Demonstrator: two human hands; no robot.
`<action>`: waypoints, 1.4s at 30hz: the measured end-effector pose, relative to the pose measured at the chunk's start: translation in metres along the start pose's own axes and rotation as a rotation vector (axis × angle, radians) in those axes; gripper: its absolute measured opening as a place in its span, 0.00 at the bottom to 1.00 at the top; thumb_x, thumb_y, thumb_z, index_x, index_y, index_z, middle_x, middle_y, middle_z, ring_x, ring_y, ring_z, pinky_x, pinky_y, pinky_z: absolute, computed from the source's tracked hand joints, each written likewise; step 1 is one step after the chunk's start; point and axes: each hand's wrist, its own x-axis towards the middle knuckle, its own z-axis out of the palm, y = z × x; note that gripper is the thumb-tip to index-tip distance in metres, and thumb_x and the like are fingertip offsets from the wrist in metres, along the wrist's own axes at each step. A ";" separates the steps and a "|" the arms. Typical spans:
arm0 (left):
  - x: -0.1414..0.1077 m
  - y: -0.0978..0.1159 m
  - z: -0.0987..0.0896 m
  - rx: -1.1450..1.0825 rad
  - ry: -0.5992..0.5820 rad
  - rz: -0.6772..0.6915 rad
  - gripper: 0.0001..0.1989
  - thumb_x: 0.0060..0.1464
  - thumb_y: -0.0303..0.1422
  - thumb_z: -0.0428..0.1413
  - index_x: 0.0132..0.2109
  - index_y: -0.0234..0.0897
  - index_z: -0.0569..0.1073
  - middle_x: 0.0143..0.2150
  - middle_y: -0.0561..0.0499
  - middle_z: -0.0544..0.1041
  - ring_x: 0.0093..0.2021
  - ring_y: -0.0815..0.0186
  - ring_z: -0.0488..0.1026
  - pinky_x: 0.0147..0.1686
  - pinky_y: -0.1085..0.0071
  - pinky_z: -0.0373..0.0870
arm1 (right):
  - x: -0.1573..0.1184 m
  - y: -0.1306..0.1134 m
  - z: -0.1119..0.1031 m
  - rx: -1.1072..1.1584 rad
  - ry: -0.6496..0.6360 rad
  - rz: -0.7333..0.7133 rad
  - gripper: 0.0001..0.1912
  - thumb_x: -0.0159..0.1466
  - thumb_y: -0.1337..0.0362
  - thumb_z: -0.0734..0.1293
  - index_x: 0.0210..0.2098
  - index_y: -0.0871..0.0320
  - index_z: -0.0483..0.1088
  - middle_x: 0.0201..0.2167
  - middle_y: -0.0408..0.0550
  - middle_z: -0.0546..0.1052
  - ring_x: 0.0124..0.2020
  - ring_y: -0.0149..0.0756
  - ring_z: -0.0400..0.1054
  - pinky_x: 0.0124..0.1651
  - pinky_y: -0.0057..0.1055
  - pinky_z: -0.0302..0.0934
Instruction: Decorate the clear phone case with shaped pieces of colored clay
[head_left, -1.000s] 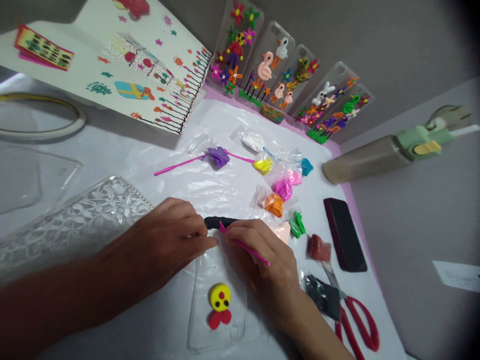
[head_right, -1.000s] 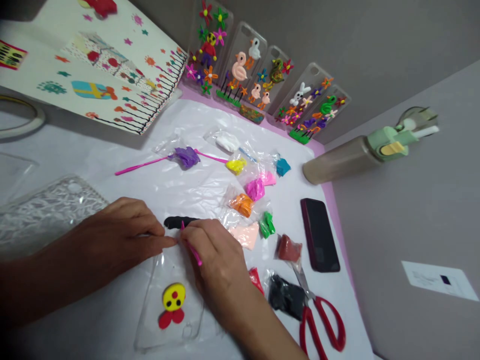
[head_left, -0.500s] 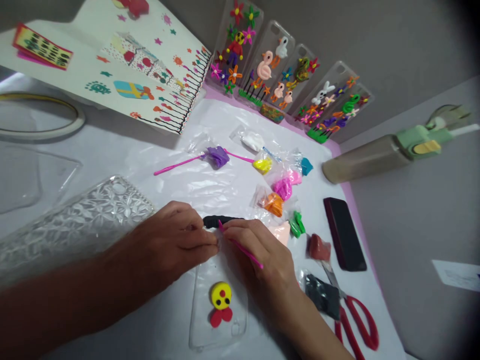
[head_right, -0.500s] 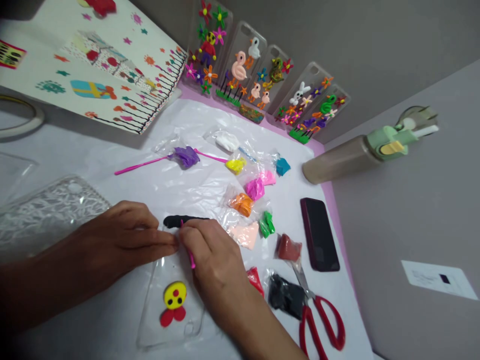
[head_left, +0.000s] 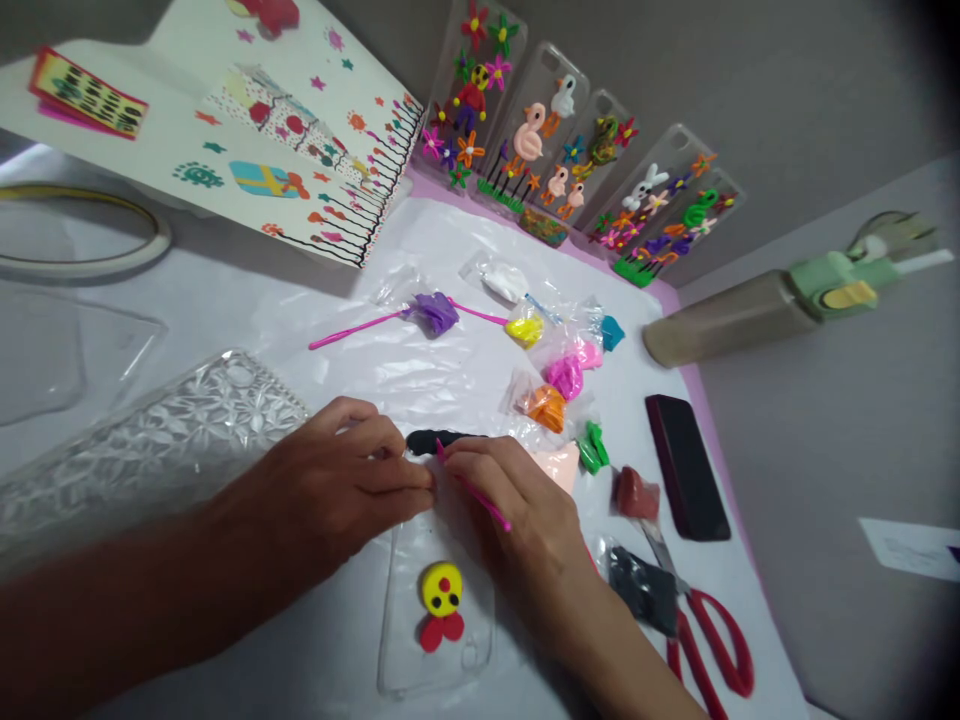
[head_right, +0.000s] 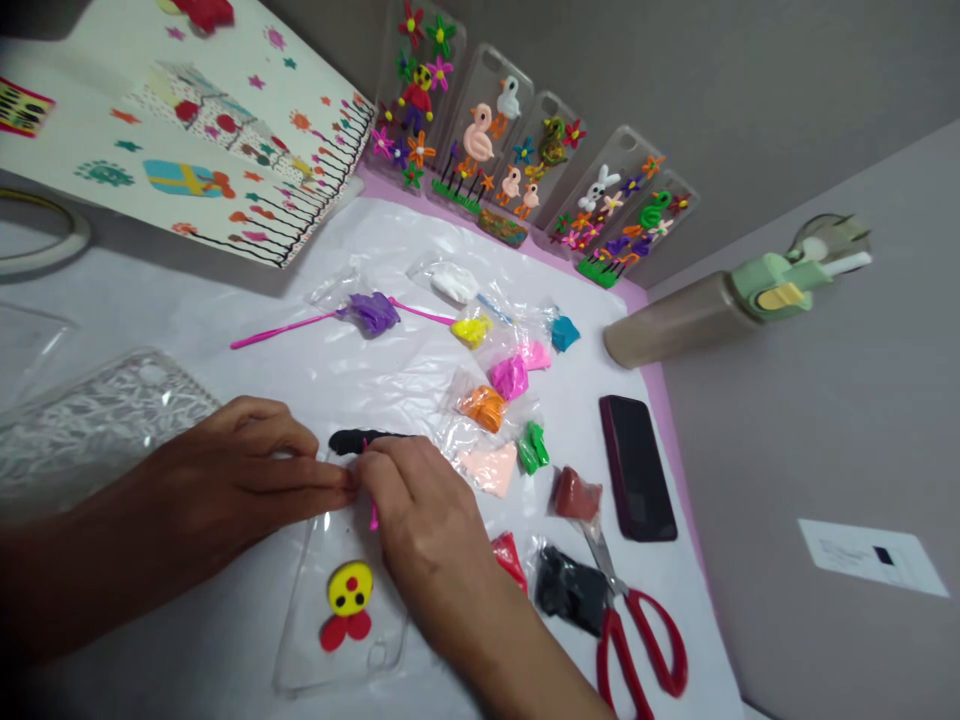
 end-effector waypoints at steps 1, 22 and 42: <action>0.000 0.000 0.001 -0.003 0.023 -0.003 0.16 0.77 0.28 0.42 0.49 0.39 0.75 0.43 0.54 0.84 0.43 0.62 0.75 0.50 0.60 0.61 | 0.000 0.000 0.000 0.004 -0.010 0.002 0.14 0.72 0.79 0.59 0.51 0.62 0.70 0.46 0.55 0.79 0.47 0.41 0.75 0.48 0.34 0.73; 0.000 0.002 0.003 -0.096 0.067 -0.042 0.17 0.78 0.31 0.42 0.49 0.39 0.76 0.44 0.56 0.84 0.41 0.63 0.72 0.49 0.62 0.59 | -0.009 0.011 -0.002 0.105 0.060 0.015 0.17 0.69 0.80 0.62 0.52 0.58 0.69 0.47 0.52 0.79 0.49 0.38 0.74 0.49 0.33 0.72; -0.001 0.000 0.008 -0.105 0.071 -0.028 0.15 0.78 0.31 0.43 0.50 0.39 0.75 0.45 0.55 0.84 0.42 0.63 0.72 0.49 0.61 0.59 | -0.004 0.009 0.002 0.044 0.047 0.028 0.13 0.71 0.79 0.60 0.49 0.60 0.70 0.46 0.52 0.79 0.46 0.37 0.75 0.47 0.31 0.72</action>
